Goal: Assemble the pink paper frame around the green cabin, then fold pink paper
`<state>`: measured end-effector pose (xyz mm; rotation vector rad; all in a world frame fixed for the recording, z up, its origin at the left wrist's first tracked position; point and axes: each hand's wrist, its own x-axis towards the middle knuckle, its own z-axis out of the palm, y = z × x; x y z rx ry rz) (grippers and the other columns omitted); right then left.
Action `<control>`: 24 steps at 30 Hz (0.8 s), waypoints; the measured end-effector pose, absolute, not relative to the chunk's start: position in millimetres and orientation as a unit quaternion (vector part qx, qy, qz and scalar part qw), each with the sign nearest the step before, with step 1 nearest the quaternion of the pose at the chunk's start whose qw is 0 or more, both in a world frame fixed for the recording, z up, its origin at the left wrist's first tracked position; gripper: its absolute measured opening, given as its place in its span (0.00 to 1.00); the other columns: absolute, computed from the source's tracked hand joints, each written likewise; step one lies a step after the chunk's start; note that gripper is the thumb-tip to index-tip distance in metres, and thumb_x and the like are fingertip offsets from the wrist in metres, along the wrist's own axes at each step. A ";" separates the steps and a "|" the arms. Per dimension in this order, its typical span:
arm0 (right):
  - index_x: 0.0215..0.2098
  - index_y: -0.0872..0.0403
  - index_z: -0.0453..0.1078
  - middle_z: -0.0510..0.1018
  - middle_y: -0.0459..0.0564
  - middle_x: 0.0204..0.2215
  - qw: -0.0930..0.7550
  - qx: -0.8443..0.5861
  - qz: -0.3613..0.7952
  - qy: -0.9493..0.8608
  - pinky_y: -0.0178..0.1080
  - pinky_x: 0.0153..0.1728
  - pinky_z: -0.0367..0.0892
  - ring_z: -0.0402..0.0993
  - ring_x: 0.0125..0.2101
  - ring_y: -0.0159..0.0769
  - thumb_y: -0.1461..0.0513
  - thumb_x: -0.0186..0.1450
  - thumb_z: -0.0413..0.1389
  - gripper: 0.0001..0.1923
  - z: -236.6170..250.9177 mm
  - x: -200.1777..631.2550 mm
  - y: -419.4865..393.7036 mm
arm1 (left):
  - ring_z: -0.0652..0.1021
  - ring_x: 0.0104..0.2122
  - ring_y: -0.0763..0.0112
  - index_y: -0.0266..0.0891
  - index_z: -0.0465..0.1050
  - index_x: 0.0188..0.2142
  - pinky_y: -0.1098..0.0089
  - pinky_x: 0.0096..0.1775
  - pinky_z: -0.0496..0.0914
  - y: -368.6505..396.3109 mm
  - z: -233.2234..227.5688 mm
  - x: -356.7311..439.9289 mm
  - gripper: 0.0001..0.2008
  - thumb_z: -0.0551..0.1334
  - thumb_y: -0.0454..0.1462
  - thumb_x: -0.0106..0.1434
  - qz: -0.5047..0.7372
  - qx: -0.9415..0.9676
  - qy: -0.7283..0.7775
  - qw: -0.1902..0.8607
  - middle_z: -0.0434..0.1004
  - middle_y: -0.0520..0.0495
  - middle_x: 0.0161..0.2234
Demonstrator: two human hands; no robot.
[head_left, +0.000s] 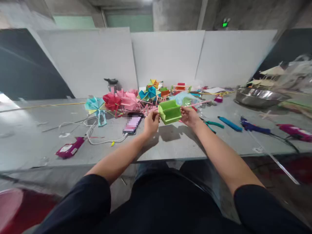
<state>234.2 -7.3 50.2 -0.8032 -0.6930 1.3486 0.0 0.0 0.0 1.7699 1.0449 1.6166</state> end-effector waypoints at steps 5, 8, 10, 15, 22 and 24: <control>0.29 0.52 0.69 0.74 0.38 0.17 0.696 -0.345 0.557 -0.294 0.23 0.16 0.63 0.69 0.15 0.23 0.63 0.72 0.67 0.15 56.3 240.1 -2.2 | 0.81 0.37 0.65 0.40 0.77 0.41 0.66 0.43 0.75 14.4 7.0 -12.9 0.01 0.66 0.34 0.71 0.612 0.622 0.431 0.230 0.82 0.47 0.36; 0.30 0.52 0.70 0.74 0.38 0.17 0.727 -0.337 0.526 -0.284 0.23 0.16 0.64 0.70 0.15 0.23 0.58 0.73 0.67 0.16 60.7 246.3 -2.1 | 0.81 0.47 0.59 0.40 0.75 0.44 0.61 0.52 0.73 32.8 13.1 -27.2 0.06 0.64 0.32 0.69 0.615 0.575 0.498 0.206 0.82 0.40 0.47; 0.30 0.52 0.70 0.74 0.38 0.18 0.744 -0.334 0.507 -0.280 0.24 0.16 0.64 0.69 0.15 0.22 0.56 0.73 0.67 0.17 63.1 250.6 -2.6 | 0.81 0.48 0.55 0.41 0.74 0.43 0.59 0.51 0.72 44.9 16.0 -33.1 0.08 0.67 0.31 0.65 0.593 0.561 0.538 0.211 0.82 0.37 0.47; 0.30 0.52 0.70 0.73 0.38 0.17 0.774 -0.332 0.465 -0.271 0.24 0.15 0.61 0.67 0.14 0.22 0.58 0.75 0.63 0.15 65.4 258.8 -1.6 | 0.81 0.41 0.54 0.44 0.74 0.33 0.57 0.46 0.70 55.1 18.3 -31.5 0.06 0.68 0.33 0.64 0.529 0.583 0.574 0.225 0.83 0.39 0.38; 0.30 0.51 0.68 0.70 0.36 0.16 0.797 -0.327 0.430 -0.270 0.26 0.14 0.57 0.64 0.14 0.23 0.60 0.71 0.65 0.14 64.5 263.7 2.9 | 0.79 0.37 0.57 0.45 0.72 0.27 0.58 0.45 0.70 25.7 43.8 -39.9 0.11 0.68 0.34 0.65 0.511 0.622 0.562 0.189 0.82 0.42 0.32; 0.29 0.52 0.68 0.69 0.36 0.16 0.794 -0.327 0.433 -0.275 0.26 0.14 0.56 0.63 0.14 0.23 0.60 0.70 0.65 0.14 64.1 263.7 3.3 | 0.78 0.35 0.59 0.43 0.74 0.29 0.58 0.44 0.71 7.5 54.7 -45.8 0.08 0.67 0.35 0.65 0.513 0.637 0.545 0.183 0.82 0.42 0.31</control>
